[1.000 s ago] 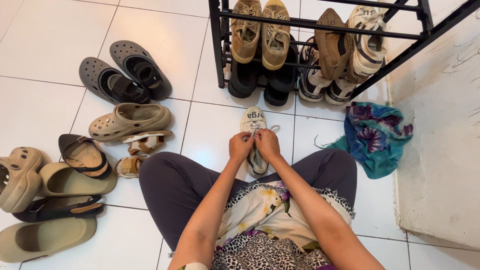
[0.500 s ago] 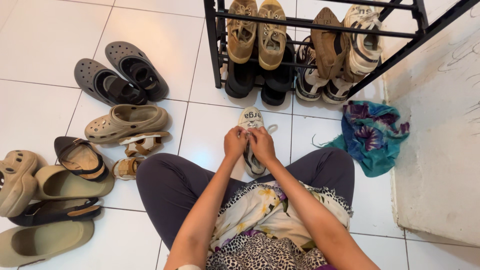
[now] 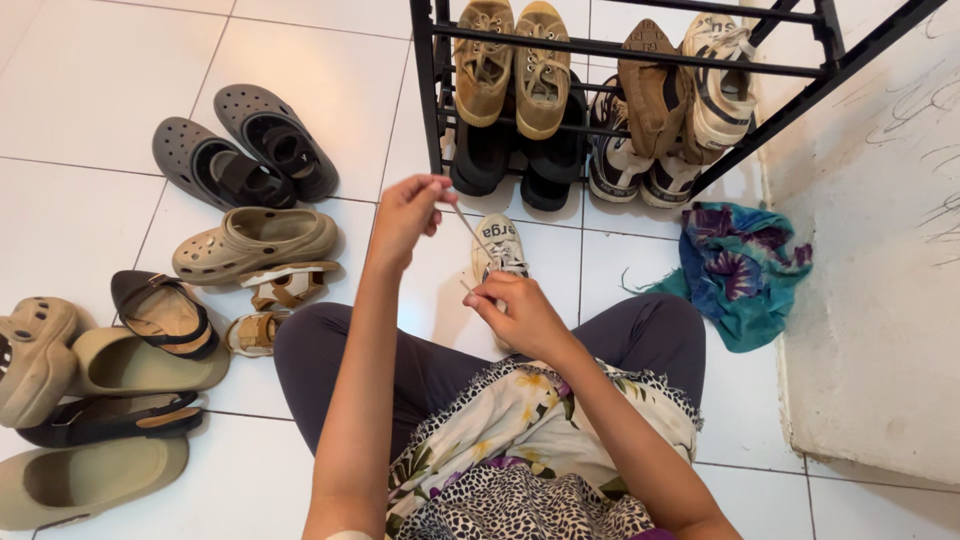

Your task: The person sits on the floor and removes the laces from a pair of white sneakers. They then re-lace both shoes by threading the laces through the eyelets and tying them. Finally, the person places the laced shoes onto a nearby shoe rack.

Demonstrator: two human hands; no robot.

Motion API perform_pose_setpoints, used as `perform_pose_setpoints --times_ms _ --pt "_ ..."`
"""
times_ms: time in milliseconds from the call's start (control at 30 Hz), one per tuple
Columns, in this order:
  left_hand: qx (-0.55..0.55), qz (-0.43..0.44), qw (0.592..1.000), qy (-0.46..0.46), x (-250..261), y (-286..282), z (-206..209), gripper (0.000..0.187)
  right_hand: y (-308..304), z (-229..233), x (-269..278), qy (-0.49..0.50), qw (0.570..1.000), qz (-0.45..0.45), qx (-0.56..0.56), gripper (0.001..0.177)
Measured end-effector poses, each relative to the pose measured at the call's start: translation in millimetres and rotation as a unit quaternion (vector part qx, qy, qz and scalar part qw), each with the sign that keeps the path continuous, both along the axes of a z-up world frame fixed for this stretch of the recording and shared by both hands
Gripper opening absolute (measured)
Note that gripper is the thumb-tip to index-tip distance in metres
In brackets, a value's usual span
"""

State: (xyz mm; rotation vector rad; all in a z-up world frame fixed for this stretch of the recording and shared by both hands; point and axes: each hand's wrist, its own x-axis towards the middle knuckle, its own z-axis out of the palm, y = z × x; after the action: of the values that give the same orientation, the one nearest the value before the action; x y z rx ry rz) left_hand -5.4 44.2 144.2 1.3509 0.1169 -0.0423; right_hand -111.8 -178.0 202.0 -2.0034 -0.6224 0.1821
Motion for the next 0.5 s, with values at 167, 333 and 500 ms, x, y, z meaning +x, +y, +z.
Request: perform_pose_setpoints --times_ms 167,333,500 --pt "-0.064 -0.034 0.997 -0.033 -10.9 6.3 79.0 0.040 -15.9 60.7 -10.5 -0.033 0.995 0.012 0.097 0.015" --pt "-0.096 -0.071 0.983 -0.136 -17.4 -7.6 90.9 0.045 -33.2 85.4 -8.0 -0.033 0.990 -0.010 0.134 0.015" --pt "-0.005 -0.026 0.989 -0.148 -16.4 -22.2 77.0 0.023 -42.8 29.9 11.7 0.205 0.959 0.192 0.021 0.035"
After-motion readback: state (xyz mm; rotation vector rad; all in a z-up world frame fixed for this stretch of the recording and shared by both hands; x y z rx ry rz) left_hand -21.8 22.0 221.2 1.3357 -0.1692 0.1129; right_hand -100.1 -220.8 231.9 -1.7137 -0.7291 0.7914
